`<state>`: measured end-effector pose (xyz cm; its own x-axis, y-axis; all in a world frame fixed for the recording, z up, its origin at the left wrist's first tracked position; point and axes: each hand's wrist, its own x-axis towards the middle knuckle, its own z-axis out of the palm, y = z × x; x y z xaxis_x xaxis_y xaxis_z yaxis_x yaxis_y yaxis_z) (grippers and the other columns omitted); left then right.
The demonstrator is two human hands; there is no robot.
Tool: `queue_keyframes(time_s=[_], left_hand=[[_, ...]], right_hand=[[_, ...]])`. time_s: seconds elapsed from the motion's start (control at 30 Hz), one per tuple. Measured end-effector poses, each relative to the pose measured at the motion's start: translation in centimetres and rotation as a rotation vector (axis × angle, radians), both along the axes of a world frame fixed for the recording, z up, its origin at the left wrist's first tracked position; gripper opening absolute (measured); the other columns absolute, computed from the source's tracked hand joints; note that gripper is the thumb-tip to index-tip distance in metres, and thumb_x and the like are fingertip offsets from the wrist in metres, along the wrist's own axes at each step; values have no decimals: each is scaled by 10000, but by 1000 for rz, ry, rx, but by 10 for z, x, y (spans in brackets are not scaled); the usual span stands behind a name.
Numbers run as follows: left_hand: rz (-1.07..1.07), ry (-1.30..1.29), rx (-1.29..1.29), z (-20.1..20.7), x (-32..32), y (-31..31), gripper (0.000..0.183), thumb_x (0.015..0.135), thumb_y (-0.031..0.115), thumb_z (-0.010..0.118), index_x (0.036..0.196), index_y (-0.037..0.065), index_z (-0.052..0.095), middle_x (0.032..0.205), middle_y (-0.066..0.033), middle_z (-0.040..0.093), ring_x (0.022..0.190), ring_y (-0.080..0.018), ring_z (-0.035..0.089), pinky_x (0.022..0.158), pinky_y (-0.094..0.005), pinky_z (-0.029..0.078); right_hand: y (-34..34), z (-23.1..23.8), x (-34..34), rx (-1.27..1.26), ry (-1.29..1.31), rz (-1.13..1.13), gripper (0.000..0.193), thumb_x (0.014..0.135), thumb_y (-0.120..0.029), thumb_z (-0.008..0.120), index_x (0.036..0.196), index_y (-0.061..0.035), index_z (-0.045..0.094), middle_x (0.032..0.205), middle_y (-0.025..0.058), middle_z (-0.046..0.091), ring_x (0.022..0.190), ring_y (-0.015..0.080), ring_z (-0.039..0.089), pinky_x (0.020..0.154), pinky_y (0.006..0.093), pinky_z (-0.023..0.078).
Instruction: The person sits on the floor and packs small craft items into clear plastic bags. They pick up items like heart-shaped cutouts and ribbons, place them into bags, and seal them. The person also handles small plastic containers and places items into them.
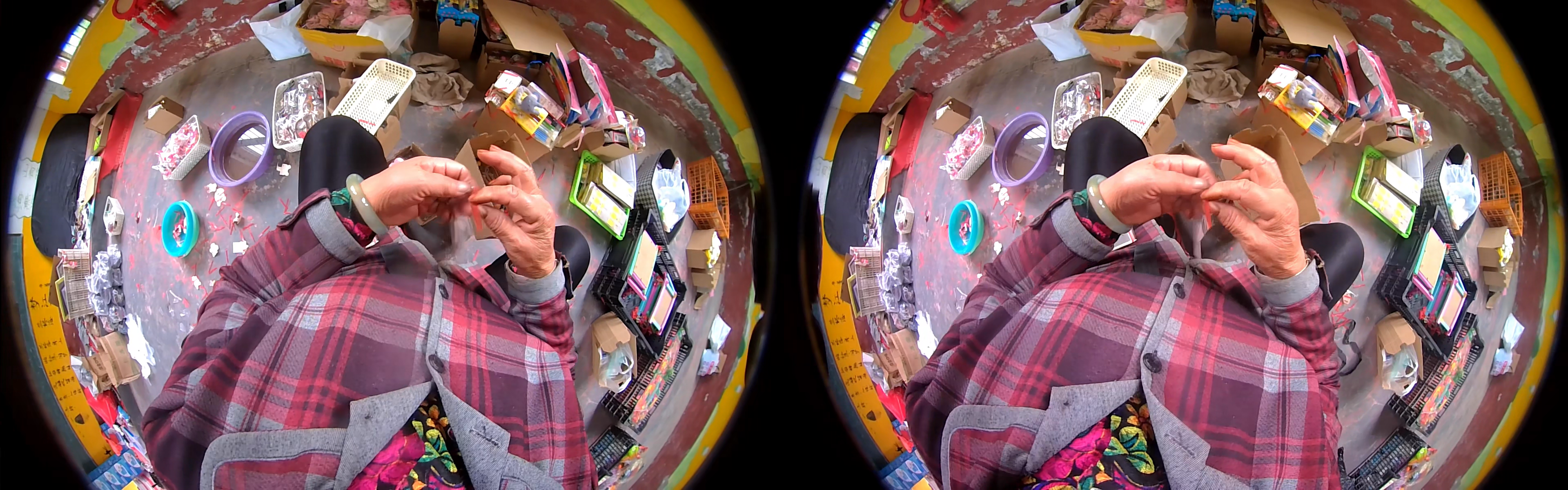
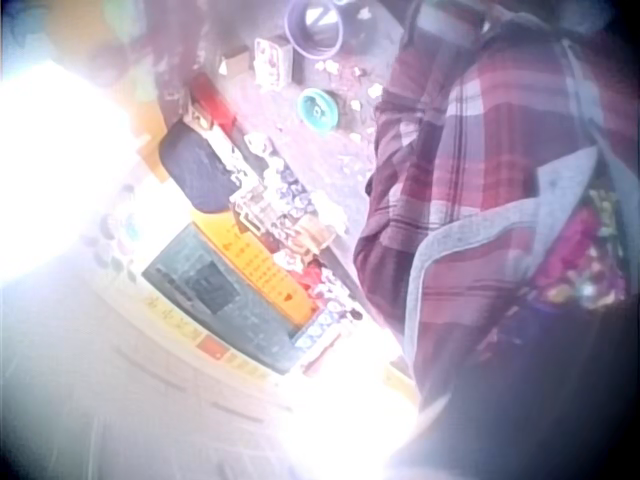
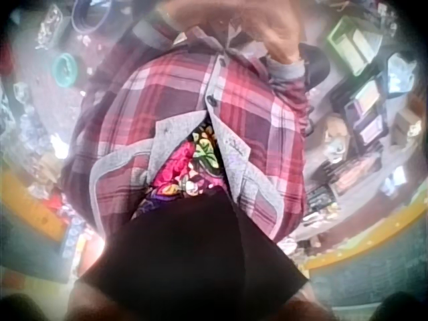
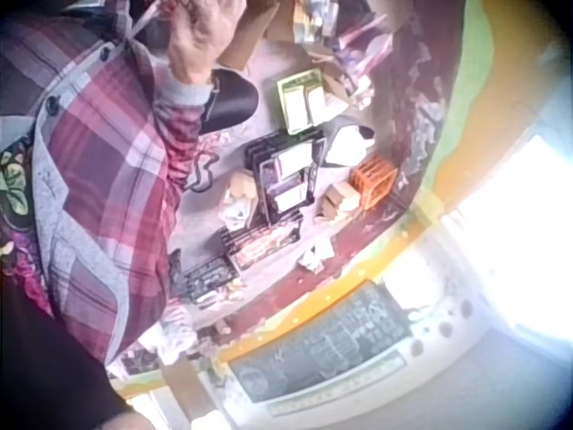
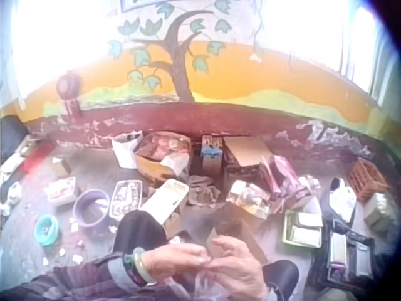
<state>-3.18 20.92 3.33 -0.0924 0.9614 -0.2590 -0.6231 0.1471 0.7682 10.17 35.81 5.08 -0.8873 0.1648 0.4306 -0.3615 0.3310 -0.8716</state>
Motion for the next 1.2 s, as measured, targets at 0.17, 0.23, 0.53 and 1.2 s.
queue_keyframes(time_s=[0.17,0.23,0.53,1.2], left_hand=[[205,371,-86,0,1,8,285,902,219,512,1112,28,534,965,-2,588,849,-36,531,642,-159,417],[231,449,-131,6,2,5,268,899,235,522,1062,28,569,986,-4,583,841,-21,516,632,-151,408],[316,668,-118,12,19,0,312,795,153,663,1069,31,579,990,-12,583,745,-45,521,606,-188,445],[160,-24,-91,0,17,-11,228,872,106,540,1043,-41,572,939,-147,630,903,-209,622,776,-278,524]], right_hand=[[5,-2,5,90,-140,-374,89,753,-54,637,836,-19,638,796,92,629,773,169,599,689,262,453],[9,-3,9,73,-285,-474,83,771,-64,624,837,-14,633,743,84,627,692,154,604,626,245,456],[7,-6,9,-200,-379,-252,89,823,-58,566,836,17,613,697,42,618,653,79,573,593,208,443],[8,-16,14,-677,-495,-18,171,874,-188,554,856,-25,602,741,36,614,692,100,551,658,219,411]])
